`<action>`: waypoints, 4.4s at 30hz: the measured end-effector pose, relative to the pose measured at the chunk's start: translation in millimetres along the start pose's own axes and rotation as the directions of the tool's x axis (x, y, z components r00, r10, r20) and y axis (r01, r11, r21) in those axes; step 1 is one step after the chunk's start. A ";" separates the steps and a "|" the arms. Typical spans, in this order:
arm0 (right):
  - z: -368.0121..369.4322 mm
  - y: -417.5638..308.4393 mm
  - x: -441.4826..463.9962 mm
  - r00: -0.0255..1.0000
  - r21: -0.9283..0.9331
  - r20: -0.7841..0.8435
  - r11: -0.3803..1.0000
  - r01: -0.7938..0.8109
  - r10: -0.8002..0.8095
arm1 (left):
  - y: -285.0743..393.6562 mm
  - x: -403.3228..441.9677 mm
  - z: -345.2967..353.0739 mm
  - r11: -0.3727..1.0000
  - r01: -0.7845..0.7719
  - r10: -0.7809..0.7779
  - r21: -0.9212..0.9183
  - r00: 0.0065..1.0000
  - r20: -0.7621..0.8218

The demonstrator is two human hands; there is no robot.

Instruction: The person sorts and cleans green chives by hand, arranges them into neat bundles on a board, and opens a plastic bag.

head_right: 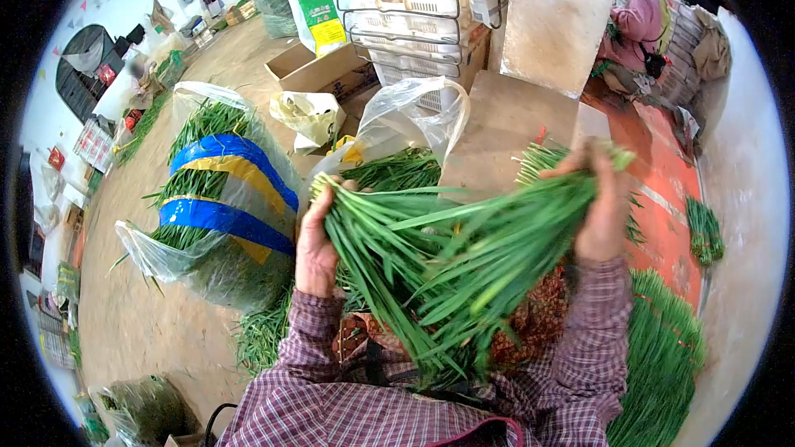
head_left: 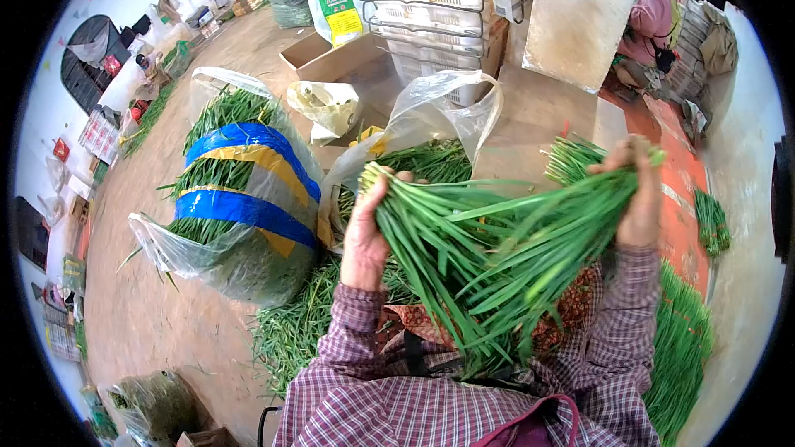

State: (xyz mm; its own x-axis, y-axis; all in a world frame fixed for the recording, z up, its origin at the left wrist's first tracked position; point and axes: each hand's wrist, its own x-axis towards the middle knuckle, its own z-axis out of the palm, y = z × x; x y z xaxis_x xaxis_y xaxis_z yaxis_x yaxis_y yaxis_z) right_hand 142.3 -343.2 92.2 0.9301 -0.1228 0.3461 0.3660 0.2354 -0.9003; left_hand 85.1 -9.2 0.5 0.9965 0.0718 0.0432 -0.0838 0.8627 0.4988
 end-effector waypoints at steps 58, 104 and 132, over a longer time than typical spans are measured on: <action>100.8 62.2 -21.0 0.705 -0.370 0.633 0.925 -0.089 0.320 | -29.6 -16.0 29.5 0.916 0.217 -0.209 0.337 0.976 -0.060; 88.7 66.6 -31.1 0.701 -0.407 0.623 0.909 -0.090 0.348 | -45.9 -14.1 16.2 0.942 0.310 -0.306 0.131 0.951 -0.050; 109.0 55.6 -33.3 0.820 -0.586 0.508 0.803 0.107 0.262 | -34.0 -15.3 33.2 0.922 0.281 -0.260 0.267 0.959 -0.111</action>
State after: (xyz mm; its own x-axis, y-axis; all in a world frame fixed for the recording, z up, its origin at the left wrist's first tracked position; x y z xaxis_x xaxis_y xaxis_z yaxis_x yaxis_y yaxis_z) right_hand 134.9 -220.9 59.5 0.8737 0.4509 0.1827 0.3765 -0.3888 -0.8409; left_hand 72.6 -56.2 11.6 0.9778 -0.0998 -0.1843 0.2021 0.6818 0.7030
